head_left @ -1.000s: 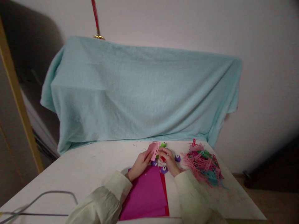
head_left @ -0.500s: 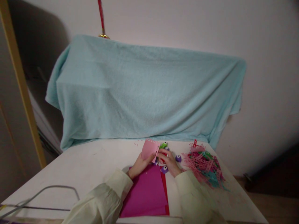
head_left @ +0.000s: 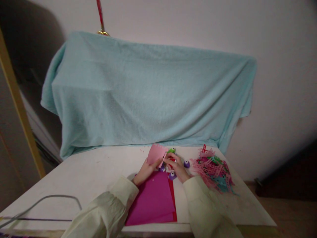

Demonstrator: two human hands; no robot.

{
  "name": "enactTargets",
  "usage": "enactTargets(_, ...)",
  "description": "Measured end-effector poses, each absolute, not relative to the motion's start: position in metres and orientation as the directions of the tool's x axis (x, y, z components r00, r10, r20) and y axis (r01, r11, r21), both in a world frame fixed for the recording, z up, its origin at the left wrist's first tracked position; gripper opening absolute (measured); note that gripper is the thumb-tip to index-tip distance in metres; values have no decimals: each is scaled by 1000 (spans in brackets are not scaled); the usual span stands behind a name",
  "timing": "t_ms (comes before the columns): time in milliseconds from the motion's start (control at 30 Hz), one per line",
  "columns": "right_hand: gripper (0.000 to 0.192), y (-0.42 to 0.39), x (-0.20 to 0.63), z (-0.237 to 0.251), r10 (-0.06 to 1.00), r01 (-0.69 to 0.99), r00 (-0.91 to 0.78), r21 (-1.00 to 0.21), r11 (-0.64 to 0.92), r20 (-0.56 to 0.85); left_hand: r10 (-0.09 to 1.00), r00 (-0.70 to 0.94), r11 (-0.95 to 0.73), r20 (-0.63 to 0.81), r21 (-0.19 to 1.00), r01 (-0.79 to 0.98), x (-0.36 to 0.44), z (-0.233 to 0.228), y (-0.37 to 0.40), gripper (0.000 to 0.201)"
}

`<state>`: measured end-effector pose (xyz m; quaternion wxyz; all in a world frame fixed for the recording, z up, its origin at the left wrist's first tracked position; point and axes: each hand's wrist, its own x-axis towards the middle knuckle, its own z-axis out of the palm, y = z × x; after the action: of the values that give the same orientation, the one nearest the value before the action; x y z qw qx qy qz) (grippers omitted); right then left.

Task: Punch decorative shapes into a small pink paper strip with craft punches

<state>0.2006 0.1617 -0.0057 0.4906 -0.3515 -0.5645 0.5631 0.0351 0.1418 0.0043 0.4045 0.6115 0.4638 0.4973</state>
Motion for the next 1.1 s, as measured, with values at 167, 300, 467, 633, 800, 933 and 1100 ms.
enactTargets(167, 25, 162, 201, -5, 962, -121, -187, -976, 180, 201, 972, 72, -232, 223, 957, 174, 36, 1, 145, 40)
enactTargets(300, 24, 162, 200, -7, 950, -40, -226, -977, 211, 215, 954, 154, -273, 257, 957, 98, 38, -4, 145, 40)
enactTargets(467, 23, 164, 202, -8, 962, -69, -180, -978, 197, 207, 967, 210, -102, 147, 972, -211, 35, -8, 148, 57)
enactTargets(633, 24, 167, 203, -10, 970, -92, -128, -976, 195, 206, 964, 228, 1, 138, 854, -520, 27, -7, 158, 65)
enactTargets(800, 22, 168, 202, -12, 968, -97, -129, -974, 203, 214, 989, 119, -51, 87, 959, -279, 30, -24, 170, 30)
enactTargets(933, 23, 168, 202, -13, 968, -83, -136, -976, 200, 210, 978, 158, -117, 134, 987, -113, 35, -36, 174, 22)
enactTargets(1100, 23, 169, 200, -15, 968, -45, -131, -977, 209, 213, 970, 184, -170, 160, 985, 42, 33, -28, 171, 18)
